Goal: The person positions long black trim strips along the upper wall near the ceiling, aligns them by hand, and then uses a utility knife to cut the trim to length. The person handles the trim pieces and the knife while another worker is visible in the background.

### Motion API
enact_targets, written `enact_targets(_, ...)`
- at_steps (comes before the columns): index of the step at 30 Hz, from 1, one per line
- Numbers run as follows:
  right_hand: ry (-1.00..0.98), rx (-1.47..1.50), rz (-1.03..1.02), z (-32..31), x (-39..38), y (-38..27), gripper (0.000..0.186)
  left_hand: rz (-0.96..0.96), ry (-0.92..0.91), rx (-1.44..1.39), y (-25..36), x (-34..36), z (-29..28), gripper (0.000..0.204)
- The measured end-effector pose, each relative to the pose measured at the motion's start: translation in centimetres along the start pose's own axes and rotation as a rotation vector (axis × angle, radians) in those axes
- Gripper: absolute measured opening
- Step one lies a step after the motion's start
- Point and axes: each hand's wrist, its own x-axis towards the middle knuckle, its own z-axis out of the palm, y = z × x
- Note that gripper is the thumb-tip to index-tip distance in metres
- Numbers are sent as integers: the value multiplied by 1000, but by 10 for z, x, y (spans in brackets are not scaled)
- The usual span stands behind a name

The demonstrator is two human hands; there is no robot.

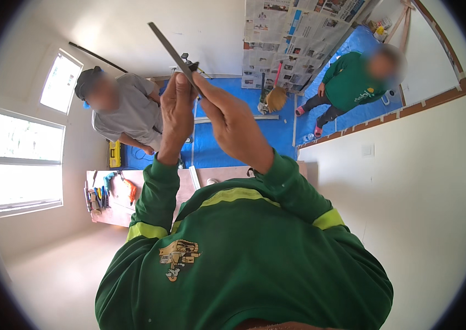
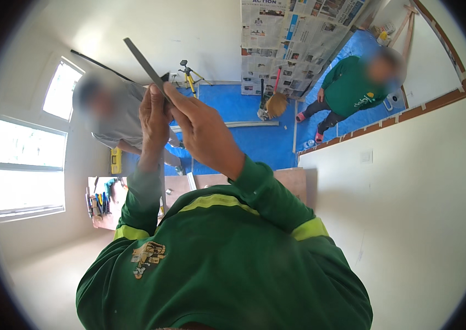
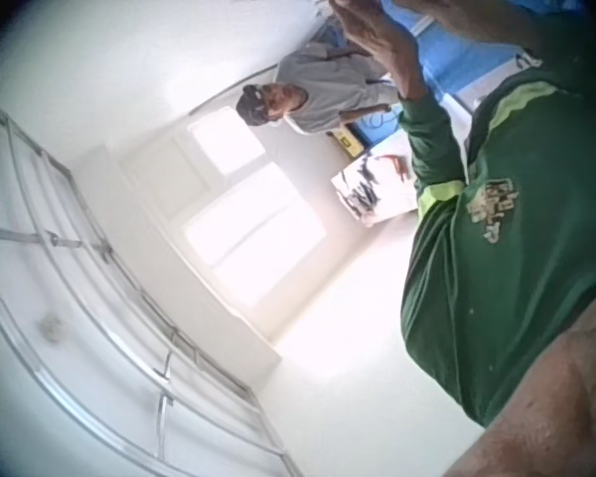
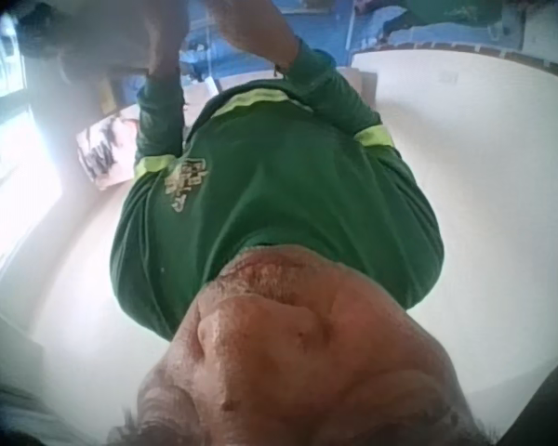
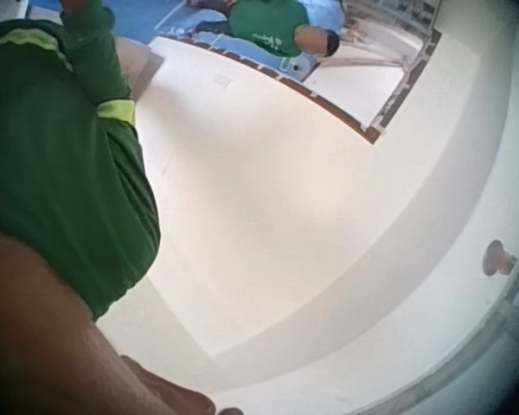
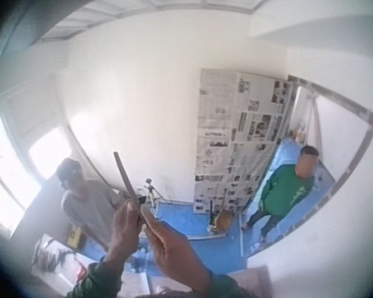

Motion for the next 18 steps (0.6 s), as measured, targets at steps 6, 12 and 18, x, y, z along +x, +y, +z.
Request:
enact_targets(6,-31,-91,5,-6,-6,-3,47,30,53,54,3,-1,-3,50)
enact_targets(12,-115,-193,23,-14,-3,-12,48,36,90,57,4,-3,-3,50)
enact_targets(18,-106,-121,-22,-22,6,-13,49,22,47,35,3,-6,2,50)
